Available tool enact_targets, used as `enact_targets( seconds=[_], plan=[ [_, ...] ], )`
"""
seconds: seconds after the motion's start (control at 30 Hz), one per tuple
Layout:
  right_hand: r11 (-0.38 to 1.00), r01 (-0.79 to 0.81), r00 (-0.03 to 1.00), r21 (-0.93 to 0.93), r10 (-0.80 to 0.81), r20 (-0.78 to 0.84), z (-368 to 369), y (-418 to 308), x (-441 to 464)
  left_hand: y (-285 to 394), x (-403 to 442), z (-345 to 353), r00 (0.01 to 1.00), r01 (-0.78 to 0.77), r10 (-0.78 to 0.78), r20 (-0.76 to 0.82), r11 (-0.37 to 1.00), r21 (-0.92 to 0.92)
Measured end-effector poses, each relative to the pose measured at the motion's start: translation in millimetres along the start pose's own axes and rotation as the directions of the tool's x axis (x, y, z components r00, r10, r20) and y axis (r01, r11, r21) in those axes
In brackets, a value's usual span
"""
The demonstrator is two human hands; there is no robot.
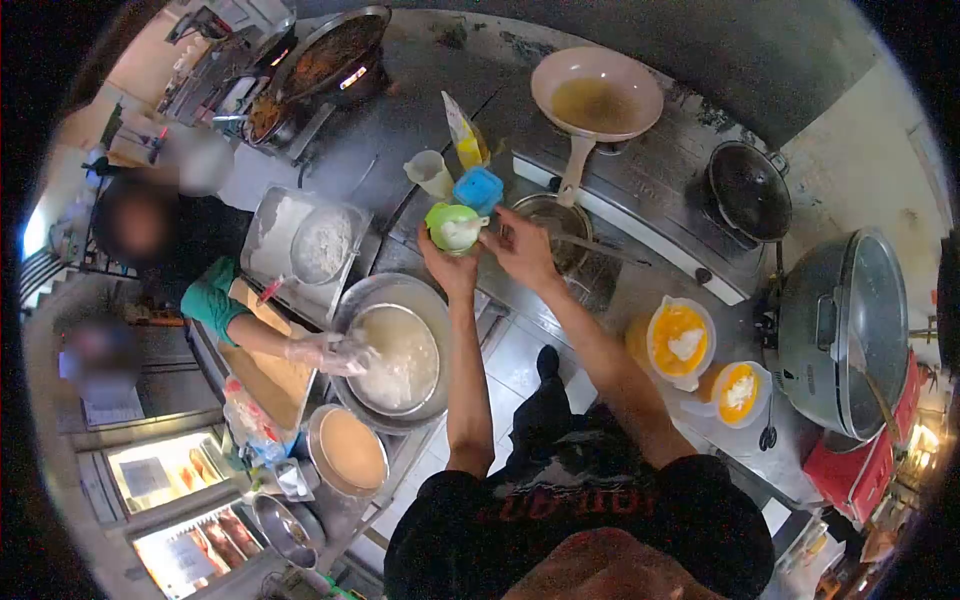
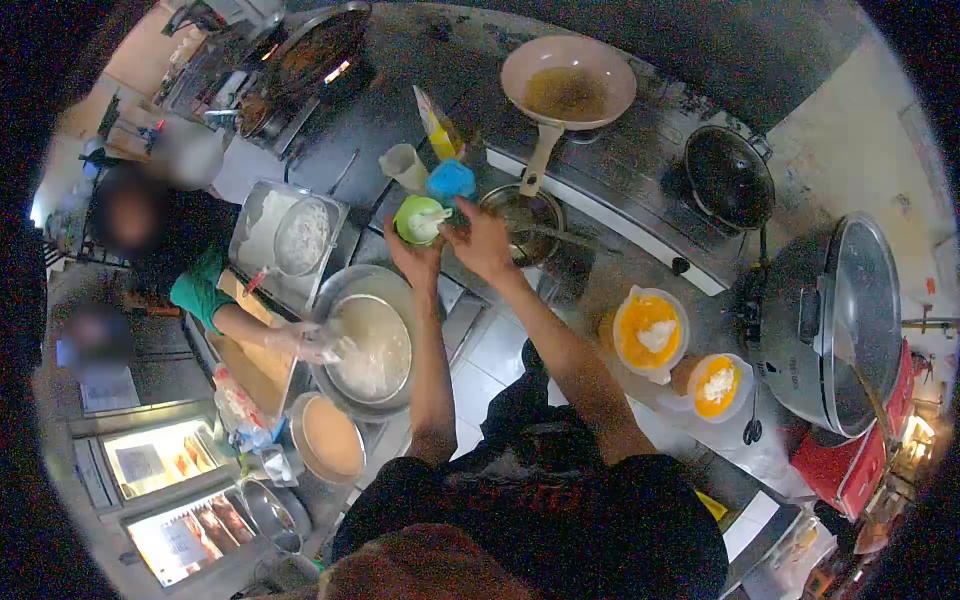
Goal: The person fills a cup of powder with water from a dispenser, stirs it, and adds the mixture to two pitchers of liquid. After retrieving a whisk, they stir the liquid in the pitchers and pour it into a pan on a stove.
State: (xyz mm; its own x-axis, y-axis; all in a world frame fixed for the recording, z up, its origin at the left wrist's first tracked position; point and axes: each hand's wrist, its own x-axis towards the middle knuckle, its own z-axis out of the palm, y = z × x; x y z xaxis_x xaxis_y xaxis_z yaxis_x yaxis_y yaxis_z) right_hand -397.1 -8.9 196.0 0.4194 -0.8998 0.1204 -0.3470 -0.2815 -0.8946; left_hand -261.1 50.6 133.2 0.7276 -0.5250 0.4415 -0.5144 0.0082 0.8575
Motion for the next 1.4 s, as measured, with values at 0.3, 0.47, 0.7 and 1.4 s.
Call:
enact_targets(
  seconds=[0.3, 0.47, 0.7, 1.4],
  plan=[
    [0.956, -0.276, 0.935, -0.098, 0.291, 0.205, -100, 28, -114, -150, 24, 27, 0.998, -0.011, 0.010, -0.058, 1.000, -0.014],
    [0.962, -0.267, 0.960, 0.052, 0.262, 0.096, -159, 27, -186, -53, 29, 27, 0.916, 0.321, -0.376, -0.136, 0.894, -0.313],
    [0.881, -0.473, 0.793, 0.011, 0.431, -0.432, -320, 0, -293, 10, -80, 7, 0.985, 0.145, -0.147, 0.095, 0.989, 0.029],
    [0.939, -0.273, 0.802, 0.209, 0.102, 0.588, -301, 131, -412, 129, -482, -115, 0.853, 0.481, -0.506, 0.124, 0.856, 0.189]
  ],
)
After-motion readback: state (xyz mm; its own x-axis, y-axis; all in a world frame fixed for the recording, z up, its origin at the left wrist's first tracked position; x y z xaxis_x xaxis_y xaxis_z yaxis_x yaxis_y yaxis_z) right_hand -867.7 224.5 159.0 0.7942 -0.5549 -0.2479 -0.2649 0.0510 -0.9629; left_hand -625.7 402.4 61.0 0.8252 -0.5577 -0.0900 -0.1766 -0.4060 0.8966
